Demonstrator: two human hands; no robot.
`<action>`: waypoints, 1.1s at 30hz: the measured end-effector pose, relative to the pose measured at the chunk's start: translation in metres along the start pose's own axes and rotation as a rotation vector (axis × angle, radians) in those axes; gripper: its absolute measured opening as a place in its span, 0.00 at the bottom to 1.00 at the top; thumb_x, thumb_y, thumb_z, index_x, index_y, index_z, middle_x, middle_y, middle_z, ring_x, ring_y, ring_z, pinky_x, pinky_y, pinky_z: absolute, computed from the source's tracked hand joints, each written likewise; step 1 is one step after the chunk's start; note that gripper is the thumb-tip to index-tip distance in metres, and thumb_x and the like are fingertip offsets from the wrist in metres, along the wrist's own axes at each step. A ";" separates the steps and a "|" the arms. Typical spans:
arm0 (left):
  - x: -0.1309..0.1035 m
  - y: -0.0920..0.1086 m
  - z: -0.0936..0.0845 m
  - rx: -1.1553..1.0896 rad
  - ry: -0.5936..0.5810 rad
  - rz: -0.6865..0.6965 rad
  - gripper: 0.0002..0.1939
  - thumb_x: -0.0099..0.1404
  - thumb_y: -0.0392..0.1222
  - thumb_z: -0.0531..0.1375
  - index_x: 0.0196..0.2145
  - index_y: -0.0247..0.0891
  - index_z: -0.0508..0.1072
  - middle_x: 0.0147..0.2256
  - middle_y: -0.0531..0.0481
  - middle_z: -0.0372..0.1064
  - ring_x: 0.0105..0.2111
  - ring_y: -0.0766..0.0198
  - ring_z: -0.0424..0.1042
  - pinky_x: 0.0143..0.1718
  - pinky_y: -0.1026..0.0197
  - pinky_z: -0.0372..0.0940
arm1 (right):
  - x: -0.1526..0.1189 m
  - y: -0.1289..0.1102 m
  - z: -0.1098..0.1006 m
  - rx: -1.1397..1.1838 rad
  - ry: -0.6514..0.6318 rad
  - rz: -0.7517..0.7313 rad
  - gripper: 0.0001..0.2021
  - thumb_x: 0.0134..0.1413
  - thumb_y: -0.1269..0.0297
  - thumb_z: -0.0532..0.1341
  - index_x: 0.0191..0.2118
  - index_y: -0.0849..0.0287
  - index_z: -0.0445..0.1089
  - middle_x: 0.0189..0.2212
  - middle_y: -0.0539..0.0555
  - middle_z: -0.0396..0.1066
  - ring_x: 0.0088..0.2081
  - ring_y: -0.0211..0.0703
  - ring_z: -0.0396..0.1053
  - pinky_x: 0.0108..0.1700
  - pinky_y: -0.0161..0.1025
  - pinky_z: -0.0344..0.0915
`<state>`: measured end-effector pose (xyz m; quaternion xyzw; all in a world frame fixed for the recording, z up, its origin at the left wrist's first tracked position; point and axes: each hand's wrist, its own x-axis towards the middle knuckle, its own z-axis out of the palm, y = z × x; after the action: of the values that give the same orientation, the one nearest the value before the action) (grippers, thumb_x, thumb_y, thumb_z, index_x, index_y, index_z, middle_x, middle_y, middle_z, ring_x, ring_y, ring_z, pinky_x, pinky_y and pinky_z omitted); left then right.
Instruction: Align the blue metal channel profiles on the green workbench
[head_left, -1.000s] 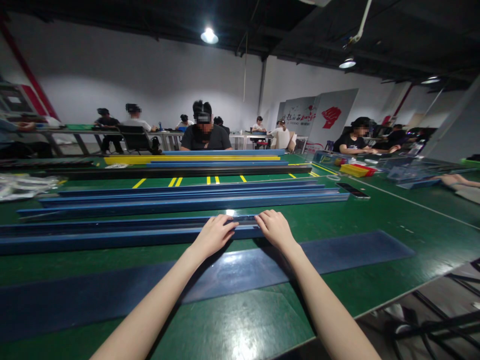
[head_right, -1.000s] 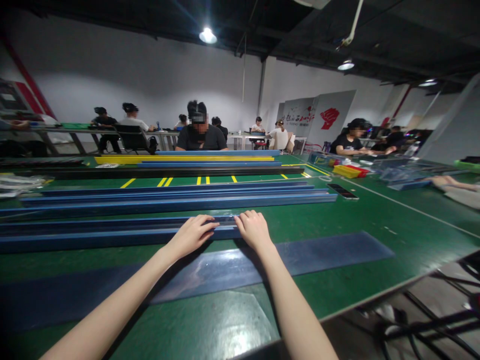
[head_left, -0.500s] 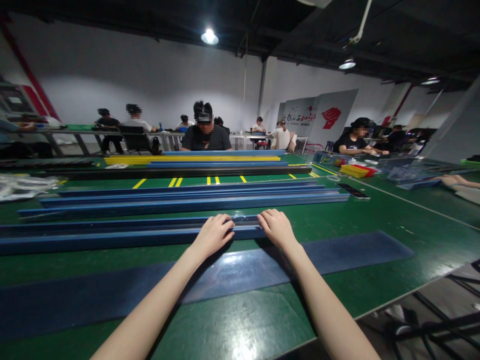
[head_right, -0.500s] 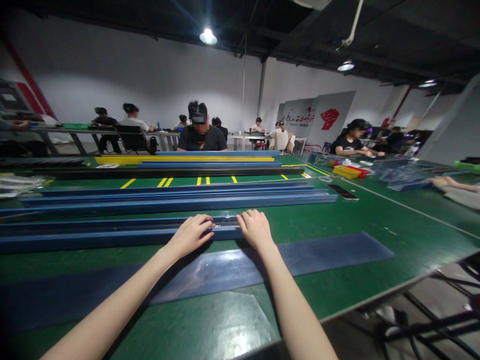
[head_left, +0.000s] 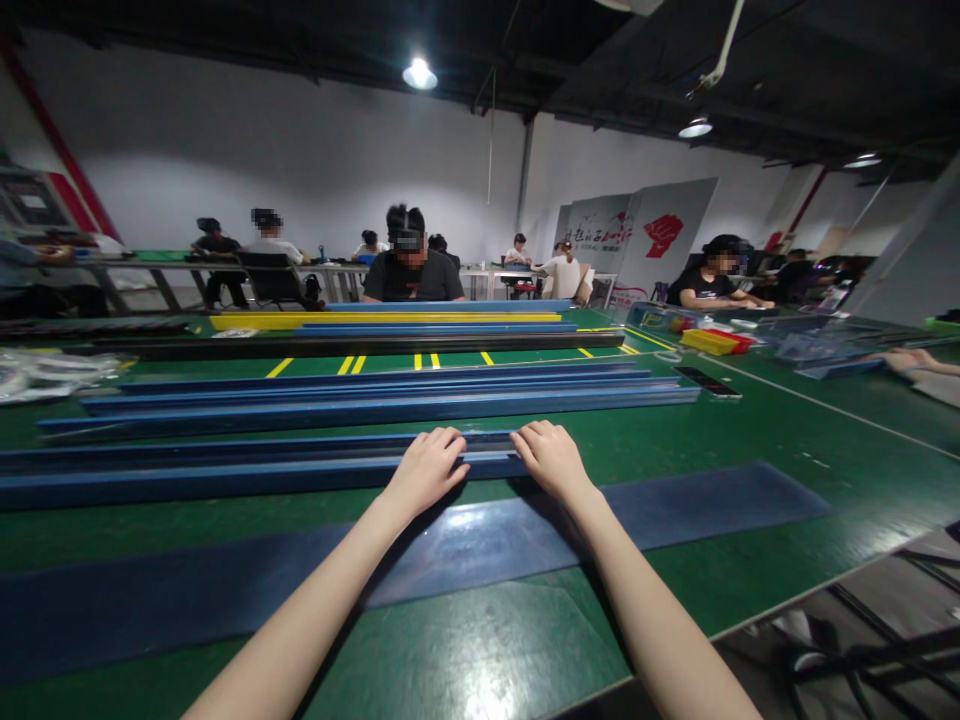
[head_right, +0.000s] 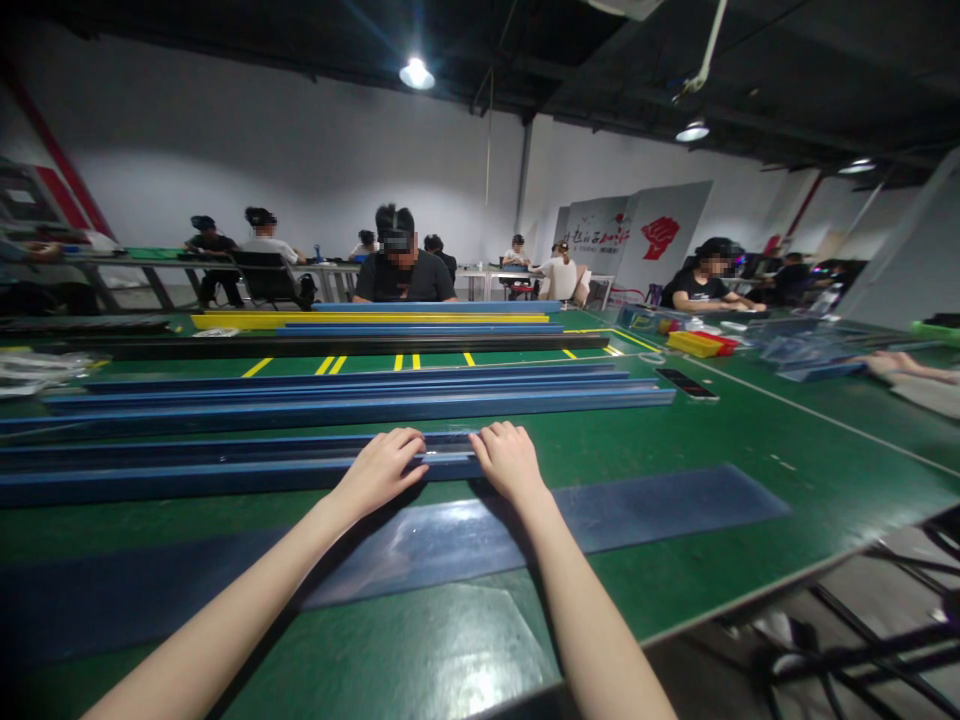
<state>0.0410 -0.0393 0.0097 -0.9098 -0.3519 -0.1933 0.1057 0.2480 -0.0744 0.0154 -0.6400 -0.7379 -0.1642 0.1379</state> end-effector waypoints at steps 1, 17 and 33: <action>0.000 0.001 0.000 -0.003 0.001 0.003 0.07 0.61 0.41 0.54 0.36 0.37 0.65 0.41 0.47 0.65 0.42 0.59 0.63 0.40 0.57 0.59 | 0.000 0.000 0.000 0.002 0.001 -0.002 0.20 0.62 0.58 0.42 0.33 0.59 0.69 0.33 0.54 0.70 0.38 0.40 0.63 0.38 0.36 0.51; -0.004 0.004 0.004 -0.067 0.014 -0.003 0.10 0.63 0.40 0.49 0.41 0.39 0.66 0.42 0.47 0.65 0.43 0.60 0.64 0.43 0.57 0.60 | 0.000 0.006 -0.009 0.198 -0.055 0.012 0.16 0.60 0.59 0.47 0.35 0.58 0.70 0.35 0.54 0.70 0.40 0.41 0.63 0.40 0.36 0.55; 0.022 0.040 0.023 0.122 0.189 0.116 0.15 0.61 0.45 0.52 0.45 0.43 0.67 0.41 0.48 0.68 0.41 0.59 0.67 0.42 0.57 0.63 | -0.038 0.248 -0.006 0.688 0.114 0.550 0.18 0.51 0.53 0.49 0.28 0.57 0.71 0.27 0.52 0.73 0.32 0.41 0.69 0.36 0.35 0.61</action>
<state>0.0896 -0.0483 -0.0038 -0.8982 -0.2983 -0.2498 0.2046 0.4989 -0.0793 0.0212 -0.7192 -0.5430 0.0989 0.4220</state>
